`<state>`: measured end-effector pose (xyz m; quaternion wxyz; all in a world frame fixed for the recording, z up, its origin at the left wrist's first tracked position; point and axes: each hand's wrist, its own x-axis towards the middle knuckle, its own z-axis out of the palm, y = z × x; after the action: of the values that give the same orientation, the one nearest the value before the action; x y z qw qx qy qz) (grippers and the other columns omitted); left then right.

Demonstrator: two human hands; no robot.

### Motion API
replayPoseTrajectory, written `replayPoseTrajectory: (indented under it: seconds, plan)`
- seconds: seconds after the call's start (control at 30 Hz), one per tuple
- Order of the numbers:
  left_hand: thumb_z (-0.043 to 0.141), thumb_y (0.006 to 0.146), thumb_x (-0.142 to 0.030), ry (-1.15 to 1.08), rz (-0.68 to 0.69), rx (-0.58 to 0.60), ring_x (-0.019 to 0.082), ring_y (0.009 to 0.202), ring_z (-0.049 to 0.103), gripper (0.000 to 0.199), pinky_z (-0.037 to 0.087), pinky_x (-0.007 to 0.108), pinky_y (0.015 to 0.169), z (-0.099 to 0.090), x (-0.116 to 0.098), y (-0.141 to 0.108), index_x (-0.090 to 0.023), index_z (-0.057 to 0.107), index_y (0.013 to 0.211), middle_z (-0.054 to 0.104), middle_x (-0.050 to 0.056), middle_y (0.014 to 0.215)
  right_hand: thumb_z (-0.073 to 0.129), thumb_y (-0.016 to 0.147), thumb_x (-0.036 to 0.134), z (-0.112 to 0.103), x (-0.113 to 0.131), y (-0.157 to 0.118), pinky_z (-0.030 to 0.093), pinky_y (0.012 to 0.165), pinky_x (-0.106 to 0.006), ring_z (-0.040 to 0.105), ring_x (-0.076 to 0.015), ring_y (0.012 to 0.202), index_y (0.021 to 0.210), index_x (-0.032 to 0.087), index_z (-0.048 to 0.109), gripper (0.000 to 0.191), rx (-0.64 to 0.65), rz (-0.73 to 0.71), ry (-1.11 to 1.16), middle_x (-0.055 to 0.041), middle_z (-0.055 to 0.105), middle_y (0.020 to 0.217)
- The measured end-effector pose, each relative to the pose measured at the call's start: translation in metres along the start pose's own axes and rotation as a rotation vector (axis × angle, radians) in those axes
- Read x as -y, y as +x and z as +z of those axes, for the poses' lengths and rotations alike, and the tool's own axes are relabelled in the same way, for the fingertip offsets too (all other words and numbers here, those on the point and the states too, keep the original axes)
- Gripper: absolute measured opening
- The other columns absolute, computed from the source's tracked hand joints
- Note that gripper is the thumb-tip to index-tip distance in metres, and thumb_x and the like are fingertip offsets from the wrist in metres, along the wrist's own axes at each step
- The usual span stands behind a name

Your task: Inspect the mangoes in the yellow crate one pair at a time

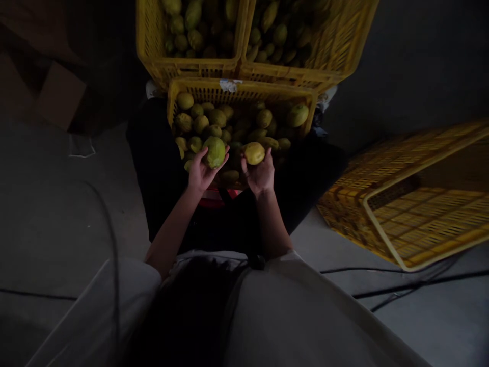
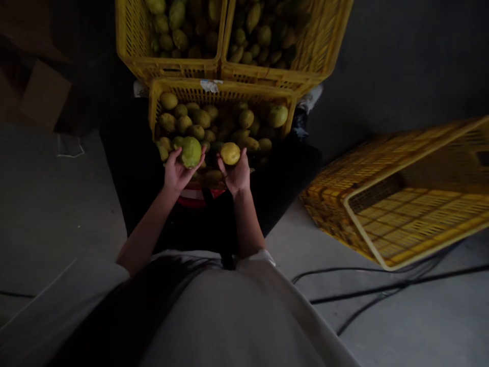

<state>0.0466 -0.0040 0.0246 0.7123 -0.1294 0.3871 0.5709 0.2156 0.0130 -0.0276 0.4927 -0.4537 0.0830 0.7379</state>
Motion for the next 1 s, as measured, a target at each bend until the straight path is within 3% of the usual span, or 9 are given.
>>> replayPoseTrajectory:
  seconds: [0.07, 0.13, 0.2, 0.3, 0.5, 0.6, 0.67, 0.8, 1.0]
  plan:
    - [0.042, 0.108, -0.028, 0.005, -0.001, 0.013, 0.032, 0.148, 0.052, 0.033, 0.058, 0.055, 0.109, 0.0, 0.0, 0.001, -0.027, 0.057, 0.138, 0.065, 0.006, 0.144, 0.051, 0.102, 0.061, 0.0, 0.002, 0.0, 0.052, 0.043, -0.016, 0.069, -0.0111, 0.064, 0.095, 0.025, 0.068, 0.04, 0.006, 0.02, -0.006, -0.0012, 0.077, 0.089]
    - [0.044, 0.109, -0.031, 0.012, 0.019, -0.012, 0.031, 0.149, 0.051, 0.032, 0.056, 0.056, 0.111, 0.0, 0.001, 0.002, -0.028, 0.056, 0.139, 0.064, 0.006, 0.146, 0.052, 0.101, 0.063, -0.003, 0.001, 0.002, 0.042, 0.036, -0.016, 0.06, -0.0093, 0.054, 0.095, 0.025, 0.067, 0.041, 0.041, 0.004, -0.019, -0.0016, 0.076, 0.089]
    - [0.044, 0.109, -0.032, 0.03, 0.052, -0.075, 0.029, 0.149, 0.051, 0.032, 0.056, 0.058, 0.111, 0.0, 0.001, 0.004, -0.03, 0.055, 0.139, 0.064, 0.004, 0.146, 0.052, 0.1, 0.061, -0.007, 0.0, 0.003, 0.044, 0.038, -0.019, 0.056, -0.0097, 0.053, 0.096, 0.026, 0.066, 0.038, 0.079, -0.038, -0.02, -0.0023, 0.076, 0.091]
    - [0.042, 0.109, -0.033, 0.047, 0.092, -0.138, 0.026, 0.146, 0.054, 0.03, 0.059, 0.054, 0.108, 0.001, 0.001, 0.005, -0.03, 0.057, 0.134, 0.065, 0.003, 0.143, 0.052, 0.098, 0.053, -0.009, -0.003, 0.004, 0.054, 0.051, -0.023, 0.062, -0.0131, 0.064, 0.099, 0.025, 0.065, 0.031, 0.122, -0.096, 0.019, -0.0032, 0.074, 0.092]
    - [0.043, 0.106, -0.047, 0.024, 0.007, -0.137, 0.025, 0.123, 0.069, 0.031, 0.066, 0.031, 0.076, 0.0, -0.002, 0.002, -0.025, 0.065, 0.109, 0.072, 0.006, 0.112, 0.051, 0.088, 0.04, -0.007, -0.003, -0.003, 0.061, 0.07, -0.029, 0.07, -0.0185, 0.088, 0.117, 0.031, 0.066, 0.034, 0.149, -0.153, 0.04, -0.0016, 0.074, 0.103]
    - [0.038, 0.106, -0.053, -0.019, -0.02, -0.146, 0.022, 0.098, 0.074, 0.04, 0.059, 0.023, 0.057, 0.0, -0.004, 0.002, -0.023, 0.065, 0.102, 0.07, 0.006, 0.098, 0.051, 0.084, 0.037, -0.007, -0.002, -0.005, 0.06, 0.072, -0.031, 0.071, -0.0196, 0.094, 0.12, 0.033, 0.066, 0.04, 0.139, -0.159, -0.004, -0.0008, 0.076, 0.11]
    - [0.036, 0.106, -0.055, -0.041, -0.032, -0.148, 0.02, 0.091, 0.073, 0.045, 0.051, 0.02, 0.048, 0.0, -0.005, 0.002, -0.022, 0.066, 0.101, 0.069, 0.007, 0.092, 0.05, 0.085, 0.038, -0.007, -0.002, -0.005, 0.06, 0.074, -0.033, 0.071, -0.0206, 0.098, 0.114, 0.03, 0.069, 0.036, 0.119, -0.148, -0.028, -0.0017, 0.077, 0.109]
    - [0.04, 0.105, -0.058, -0.014, 0.015, -0.153, 0.023, 0.106, 0.071, 0.042, 0.05, 0.02, 0.051, 0.001, -0.006, 0.003, -0.026, 0.067, 0.113, 0.07, 0.008, 0.102, 0.048, 0.092, 0.043, -0.004, -0.003, -0.005, 0.06, 0.072, -0.029, 0.072, -0.0199, 0.099, 0.098, 0.026, 0.071, 0.029, 0.064, -0.131, -0.055, -0.0036, 0.076, 0.101]
    - [0.039, 0.107, -0.058, -0.013, -0.001, -0.061, 0.027, 0.127, 0.065, 0.041, 0.057, 0.024, 0.066, -0.001, -0.002, 0.003, -0.029, 0.066, 0.117, 0.071, 0.008, 0.121, 0.055, 0.093, 0.052, -0.004, -0.002, -0.002, 0.058, 0.064, -0.025, 0.071, -0.0163, 0.089, 0.104, 0.031, 0.07, 0.027, 0.114, -0.143, -0.05, 0.0002, 0.074, 0.098]
